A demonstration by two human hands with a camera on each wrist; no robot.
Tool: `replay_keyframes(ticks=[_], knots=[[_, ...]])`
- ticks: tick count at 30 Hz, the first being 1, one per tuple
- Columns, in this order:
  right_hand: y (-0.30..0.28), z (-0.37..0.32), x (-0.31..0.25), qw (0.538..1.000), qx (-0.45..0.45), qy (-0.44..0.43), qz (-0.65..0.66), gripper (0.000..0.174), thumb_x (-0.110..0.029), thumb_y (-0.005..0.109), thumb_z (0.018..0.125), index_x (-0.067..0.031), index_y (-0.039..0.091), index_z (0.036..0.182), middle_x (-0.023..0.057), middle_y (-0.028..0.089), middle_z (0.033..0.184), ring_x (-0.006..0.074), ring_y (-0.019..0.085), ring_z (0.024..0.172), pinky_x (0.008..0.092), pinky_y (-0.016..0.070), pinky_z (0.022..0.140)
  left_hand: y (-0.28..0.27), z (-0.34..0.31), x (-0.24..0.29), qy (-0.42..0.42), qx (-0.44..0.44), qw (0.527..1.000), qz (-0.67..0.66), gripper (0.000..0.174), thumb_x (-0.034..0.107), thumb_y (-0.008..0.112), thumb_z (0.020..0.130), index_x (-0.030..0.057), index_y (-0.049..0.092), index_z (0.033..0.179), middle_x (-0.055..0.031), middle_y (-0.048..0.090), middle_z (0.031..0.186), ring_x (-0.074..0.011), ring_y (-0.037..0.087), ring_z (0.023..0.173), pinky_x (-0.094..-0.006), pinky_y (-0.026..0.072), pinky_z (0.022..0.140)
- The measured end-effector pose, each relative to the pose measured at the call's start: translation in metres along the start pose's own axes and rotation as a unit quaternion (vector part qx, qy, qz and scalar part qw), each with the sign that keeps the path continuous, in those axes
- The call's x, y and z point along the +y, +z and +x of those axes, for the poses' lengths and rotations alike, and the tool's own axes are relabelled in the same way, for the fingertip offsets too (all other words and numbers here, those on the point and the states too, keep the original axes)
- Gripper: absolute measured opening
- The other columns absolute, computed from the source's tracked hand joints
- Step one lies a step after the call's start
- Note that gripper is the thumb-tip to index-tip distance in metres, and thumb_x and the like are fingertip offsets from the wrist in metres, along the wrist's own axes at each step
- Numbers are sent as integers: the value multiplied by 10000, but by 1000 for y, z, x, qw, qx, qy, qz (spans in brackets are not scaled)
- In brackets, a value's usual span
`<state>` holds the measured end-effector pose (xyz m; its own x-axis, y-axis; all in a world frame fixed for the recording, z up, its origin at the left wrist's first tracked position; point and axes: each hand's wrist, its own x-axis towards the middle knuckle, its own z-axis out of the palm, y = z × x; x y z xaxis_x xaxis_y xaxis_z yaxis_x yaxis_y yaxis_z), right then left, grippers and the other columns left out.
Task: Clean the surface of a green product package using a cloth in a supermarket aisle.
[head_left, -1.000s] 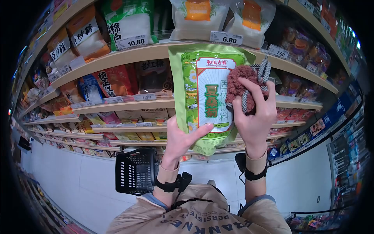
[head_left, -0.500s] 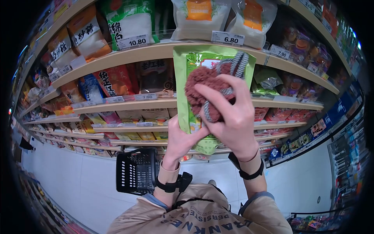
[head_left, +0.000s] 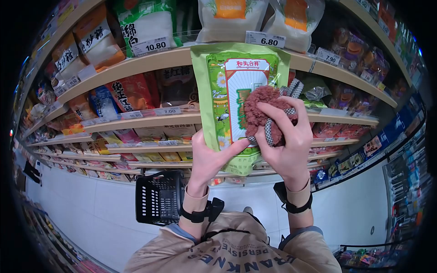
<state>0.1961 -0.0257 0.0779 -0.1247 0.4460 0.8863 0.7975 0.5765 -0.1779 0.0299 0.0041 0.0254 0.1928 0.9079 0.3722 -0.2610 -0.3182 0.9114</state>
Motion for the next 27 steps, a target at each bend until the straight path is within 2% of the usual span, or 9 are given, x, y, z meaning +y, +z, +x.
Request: replay_keyframes(ticks=[4, 9, 11, 12, 14, 17, 21, 26, 27], knots=[[9, 9, -15, 996, -43, -62, 46, 514, -85, 803, 564, -92, 709, 1070, 138, 575, 1129, 318, 591, 931, 395, 525, 755, -1, 4, -15, 87, 23, 992, 91, 490, 89, 859, 695, -26, 646, 1122, -73, 719, 1014, -138, 678, 897, -296, 555, 802], [17, 20, -20, 985, -68, -103, 117, 468, -88, 802, 601, -92, 714, 1061, 132, 580, 1106, 309, 594, 906, 386, 523, 737, 7, 3, -24, 164, 43, 985, 10, 400, 100, 714, 865, -21, 594, 1227, -137, 669, 1169, -178, 639, 1067, -337, 504, 923], [13, 24, -18, 986, -77, -86, 124, 466, -82, 806, 605, -93, 713, 1061, 134, 578, 1101, 310, 596, 913, 382, 525, 731, -2, 5, -41, 172, -5, 985, 9, 399, 252, 638, 961, -22, 588, 1248, -142, 660, 1181, -189, 633, 1083, -329, 491, 933], [12, 25, -15, 986, -78, -88, 115, 464, -75, 809, 608, -101, 713, 1061, 132, 576, 1105, 311, 596, 910, 379, 526, 730, 5, 7, -42, 160, 12, 984, -76, 510, 413, 540, 1013, -32, 584, 1258, -136, 668, 1160, -202, 635, 1070, -321, 484, 930], [7, 27, -10, 990, -73, -89, 86, 466, -70, 808, 607, -106, 714, 1062, 131, 575, 1111, 311, 596, 912, 379, 526, 733, 4, 5, -37, 110, 13, 992, -59, 612, 484, 378, 1050, -60, 580, 1246, -117, 678, 1135, -160, 639, 1021, -297, 492, 903], [-7, 25, 0, 998, -46, -46, 8, 465, -48, 793, 618, -125, 716, 1070, 138, 570, 1130, 322, 603, 962, 387, 526, 771, 4, 7, -25, 16, 5, 992, -128, 634, 462, 265, 1079, -62, 583, 1243, -99, 674, 1147, -120, 632, 1012, -288, 513, 885], [-24, 11, 25, 999, -2, 18, -31, 410, -23, 750, 655, -117, 727, 1053, 144, 584, 1103, 301, 641, 929, 369, 541, 743, 4, 10, -12, 12, 36, 986, -160, 603, 433, 273, 1088, -62, 576, 1255, -107, 660, 1186, -125, 625, 1041, -292, 507, 907], [-28, -26, 13, 997, -66, 28, -17, 429, -58, 764, 618, -125, 739, 1041, 146, 592, 1074, 304, 629, 917, 381, 538, 744, 3, 11, -14, 18, 35, 991, -125, 606, 438, 271, 1089, -57, 580, 1252, -110, 658, 1194, -122, 620, 1043, -289, 500, 913], [-24, -30, 9, 998, -70, -4, -6, 436, -60, 769, 609, -118, 738, 1040, 144, 592, 1073, 318, 620, 919, 390, 533, 750, 2, 12, -16, 14, 44, 991, -127, 616, 450, 271, 1086, -57, 581, 1249, -111, 663, 1185, -126, 628, 1030, -294, 507, 904]])
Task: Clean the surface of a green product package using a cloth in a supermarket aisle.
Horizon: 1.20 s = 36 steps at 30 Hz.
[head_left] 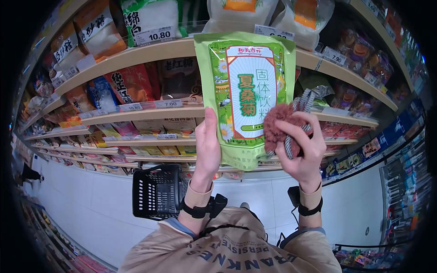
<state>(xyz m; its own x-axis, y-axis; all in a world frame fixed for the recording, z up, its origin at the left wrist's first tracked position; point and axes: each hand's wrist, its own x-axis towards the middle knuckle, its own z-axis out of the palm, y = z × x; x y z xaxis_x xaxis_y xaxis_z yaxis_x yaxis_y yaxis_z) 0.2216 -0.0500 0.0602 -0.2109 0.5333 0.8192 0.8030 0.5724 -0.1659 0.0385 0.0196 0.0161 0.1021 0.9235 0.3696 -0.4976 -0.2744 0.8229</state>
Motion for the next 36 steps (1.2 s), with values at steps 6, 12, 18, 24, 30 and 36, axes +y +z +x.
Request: replay_keyframes(ticks=[6, 12, 18, 24, 30, 36], knots=[[11, 4, -31, 999, -39, -25, 25, 490, -66, 769, 572, -138, 739, 1056, 124, 592, 1068, 301, 609, 880, 380, 530, 735, 2, 3, 2, -14, 19, 999, -35, 634, 476, 276, 1079, -54, 590, 1231, -121, 683, 1128, -153, 668, 976, -309, 542, 854], [33, -2, -42, 980, -91, -173, -26, 447, -207, 769, 612, -190, 740, 1058, 52, 601, 1090, 223, 570, 810, 336, 480, 632, -10, 3, 0, -71, 4, 996, -44, 686, 563, 337, 1037, -53, 570, 1227, -140, 692, 1048, -194, 709, 834, -356, 606, 728], [21, -13, -23, 971, -79, -227, 8, 280, -188, 762, 670, -118, 705, 935, 33, 591, 1089, 178, 546, 785, 293, 439, 603, -8, 2, 1, -33, 13, 997, -69, 598, 454, 286, 1080, -47, 526, 1303, -138, 668, 1159, -187, 689, 974, -325, 580, 824], [0, -28, 9, 989, -35, -145, -16, 386, -140, 794, 516, -154, 739, 898, 79, 616, 1026, 250, 583, 755, 361, 483, 602, -12, 5, 1, -17, 54, 994, -90, 561, 444, 340, 1075, -14, 499, 1357, -95, 616, 1285, -168, 624, 1120, -336, 514, 938], [-8, -35, 33, 995, 82, 34, -45, 336, -53, 701, 625, -86, 746, 956, 137, 605, 1057, 305, 619, 927, 384, 521, 785, -18, 10, -1, -10, 40, 995, -92, 558, 459, 373, 1064, 2, 501, 1358, -78, 617, 1279, -152, 624, 1106, -327, 515, 925], [9, -29, 36, 892, 93, 289, 336, 374, -156, 645, 902, 27, 583, 1222, 122, 573, 1239, 204, 533, 1160, 331, 409, 997, -14, 5, -6, -25, -28, 998, -54, 553, 445, 346, 1073, -14, 517, 1330, -87, 642, 1227, -148, 650, 1050, -305, 532, 883]])
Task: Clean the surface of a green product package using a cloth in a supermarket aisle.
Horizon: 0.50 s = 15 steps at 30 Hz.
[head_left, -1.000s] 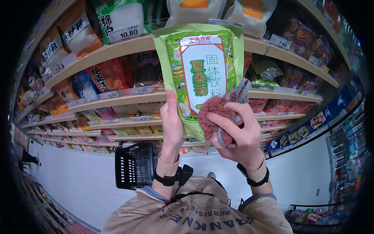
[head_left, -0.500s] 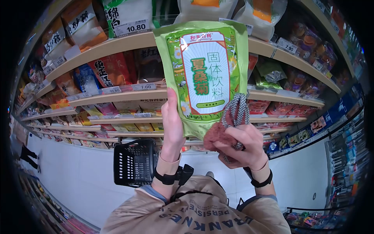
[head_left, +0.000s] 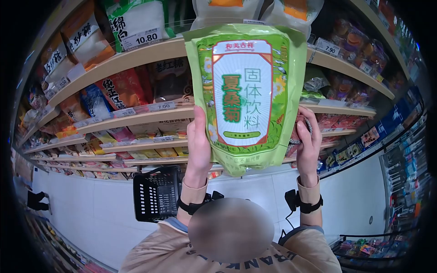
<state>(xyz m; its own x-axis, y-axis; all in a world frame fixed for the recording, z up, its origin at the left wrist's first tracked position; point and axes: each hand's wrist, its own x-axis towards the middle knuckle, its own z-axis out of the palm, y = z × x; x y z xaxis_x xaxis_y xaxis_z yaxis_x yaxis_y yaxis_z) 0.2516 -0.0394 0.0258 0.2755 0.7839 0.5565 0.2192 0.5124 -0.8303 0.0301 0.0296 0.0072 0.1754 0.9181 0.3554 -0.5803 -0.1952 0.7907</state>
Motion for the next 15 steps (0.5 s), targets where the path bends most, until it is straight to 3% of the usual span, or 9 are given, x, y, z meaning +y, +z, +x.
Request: replay_keyframes(ticks=[1, 4, 5, 10, 12, 13, 15], knots=[[1, -1, 2, 995, -15, 51, 81, 426, -219, 637, 939, 52, 548, 1256, 114, 569, 1268, 169, 526, 1163, 313, 408, 995, 8, -1, 0, 6, 26, 999, 35, 614, 464, 318, 1078, -57, 632, 1160, -83, 692, 1076, -107, 630, 945, -266, 501, 840], [11, -7, 4, 988, -57, 0, 144, 484, -258, 652, 946, 64, 520, 1284, 122, 568, 1261, 154, 538, 1144, 303, 417, 985, 1, -2, -4, 25, -3, 988, 154, 612, 457, 329, 1079, -60, 656, 1063, -69, 695, 971, -86, 603, 858, -260, 491, 773], [12, -8, -3, 992, -50, 26, 110, 515, -263, 672, 937, 64, 508, 1300, 122, 557, 1251, 153, 550, 1123, 295, 426, 973, 0, -3, -2, 21, -27, 985, 168, 621, 456, 328, 1080, -59, 658, 972, -51, 684, 888, -73, 569, 793, -256, 470, 716], [13, -8, -3, 995, -22, 21, 92, 457, -194, 674, 930, 68, 530, 1276, 93, 522, 1232, 170, 546, 1118, 300, 427, 967, -3, 1, -6, 12, -52, 981, 184, 608, 446, 334, 1082, -59, 650, 956, -41, 675, 866, -61, 553, 760, -253, 464, 689], [13, -10, 1, 997, 3, -3, 73, 392, -153, 674, 920, 73, 561, 1220, 86, 518, 1164, 160, 544, 1059, 285, 429, 934, -7, 1, -13, 1, -53, 975, 214, 614, 451, 332, 1081, -63, 652, 978, -44, 674, 861, -59, 548, 753, -249, 466, 689], [13, -11, 2, 997, 23, -20, 64, 280, -110, 668, 913, 59, 600, 1126, 75, 508, 1095, 159, 534, 1004, 273, 428, 889, -5, 1, -13, 0, -56, 978, 203, 584, 422, 340, 1087, -56, 654, 973, -41, 671, 852, -55, 536, 749, -247, 460, 679], [10, -11, 2, 998, 38, -34, 38, 240, -97, 668, 911, 49, 607, 1091, 71, 507, 1081, 155, 533, 988, 266, 425, 866, -6, 4, -19, 5, -69, 974, 217, 514, 378, 378, 1085, -54, 649, 1022, -41, 673, 862, -58, 548, 767, -244, 465, 689]])
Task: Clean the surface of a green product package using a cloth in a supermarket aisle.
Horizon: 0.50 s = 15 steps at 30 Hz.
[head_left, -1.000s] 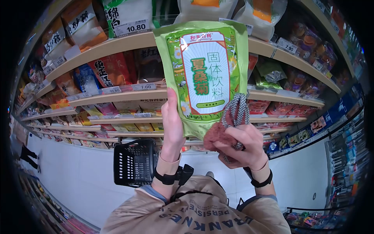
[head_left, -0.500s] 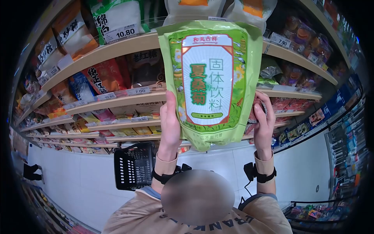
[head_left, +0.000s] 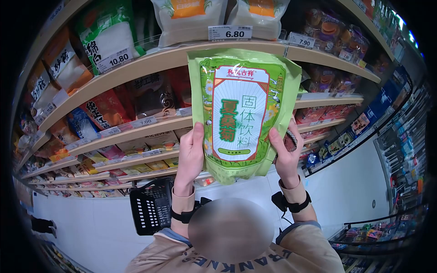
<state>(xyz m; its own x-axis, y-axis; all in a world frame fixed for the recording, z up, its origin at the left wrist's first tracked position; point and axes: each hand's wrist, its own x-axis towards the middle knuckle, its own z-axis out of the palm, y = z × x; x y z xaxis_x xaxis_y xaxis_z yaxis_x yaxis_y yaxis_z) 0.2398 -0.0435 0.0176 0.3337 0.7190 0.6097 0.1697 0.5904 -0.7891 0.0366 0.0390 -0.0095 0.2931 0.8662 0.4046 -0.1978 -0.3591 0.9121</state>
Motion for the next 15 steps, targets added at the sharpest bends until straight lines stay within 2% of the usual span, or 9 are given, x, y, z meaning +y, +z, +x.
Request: replay_keyframes(ticks=[3, 5, 7, 8, 9, 11, 12, 13, 15], knots=[[-8, 3, 2, 999, 36, -10, -31, 136, -65, 674, 902, 32, 632, 987, 73, 533, 1057, 144, 536, 963, 248, 420, 808, 10, 5, 2, 22, 23, 999, 31, 350, 272, 493, 1050, -37, 619, 1156, -64, 683, 937, -85, 595, 821, -253, 492, 724], [-14, 7, 1, 978, 51, -105, -172, 122, -65, 686, 889, 31, 647, 953, 96, 568, 1045, 147, 549, 931, 250, 432, 777, 20, 6, 12, 35, 53, 997, 45, 324, 212, 570, 1018, -22, 593, 1242, -87, 691, 1001, -109, 629, 857, -264, 515, 748], [-12, 6, -6, 980, 90, -78, -161, 115, -57, 698, 870, 31, 658, 933, 128, 594, 1046, 188, 580, 898, 272, 459, 760, 26, 2, 24, 68, 88, 986, 126, 513, 146, 691, 919, 19, 505, 1379, -145, 660, 1170, -184, 671, 953, -310, 554, 793], [-13, 7, -6, 962, 87, -134, -223, 136, -60, 717, 849, 25, 663, 941, 136, 593, 1041, 211, 592, 883, 287, 472, 749, 29, 1, 23, 79, 73, 984, 139, 611, 144, 744, 864, 23, 478, 1400, -176, 623, 1253, -228, 673, 1009, -333, 570, 795], [-12, 7, -9, 936, 83, -189, -284, 161, -62, 735, 828, 18, 669, 950, 145, 592, 1036, 234, 605, 868, 302, 486, 738, 33, -3, 25, 73, 39, 985, 149, 689, 236, 764, 852, 4, 452, 1421, -195, 603, 1262, -257, 640, 1090, -351, 564, 831], [-3, 3, -20, 933, 74, -194, -295, 188, -71, 756, 804, 6, 675, 955, 151, 591, 1032, 249, 613, 869, 315, 493, 725, 41, -5, 20, 126, -23, 976, 174, 837, 363, 771, 830, -16, 381, 1467, -228, 541, 1323, -314, 591, 1172, -399, 547, 895], [3, 1, -24, 929, 63, -200, -306, 216, -80, 777, 780, -7, 682, 959, 158, 589, 1028, 263, 620, 871, 328, 501, 713, 48, -9, 29, 74, -49, 992, 90, 985, 475, 757, 810, -20, 282, 1516, -245, 460, 1395, -360, 539, 1233, -443, 503, 969], [7, 0, -25, 912, 44, -222, -342, 296, -125, 822, 732, -34, 689, 980, 165, 583, 1037, 279, 629, 884, 356, 518, 710, 48, -8, 22, 106, -73, 986, 108, 1087, 534, 744, 803, -12, 171, 1548, -246, 414, 1439, -376, 504, 1274, -450, 449, 1032], [20, 0, -35, 908, 20, -246, -340, 361, -163, 849, 700, -46, 685, 1000, 168, 578, 1061, 294, 634, 876, 375, 533, 716, 49, -9, 6, 88, -74, 993, 38, 1180, 620, 732, 779, -6, 106, 1559, -233, 403, 1454, -349, 469, 1317, -436, 408, 1071]])
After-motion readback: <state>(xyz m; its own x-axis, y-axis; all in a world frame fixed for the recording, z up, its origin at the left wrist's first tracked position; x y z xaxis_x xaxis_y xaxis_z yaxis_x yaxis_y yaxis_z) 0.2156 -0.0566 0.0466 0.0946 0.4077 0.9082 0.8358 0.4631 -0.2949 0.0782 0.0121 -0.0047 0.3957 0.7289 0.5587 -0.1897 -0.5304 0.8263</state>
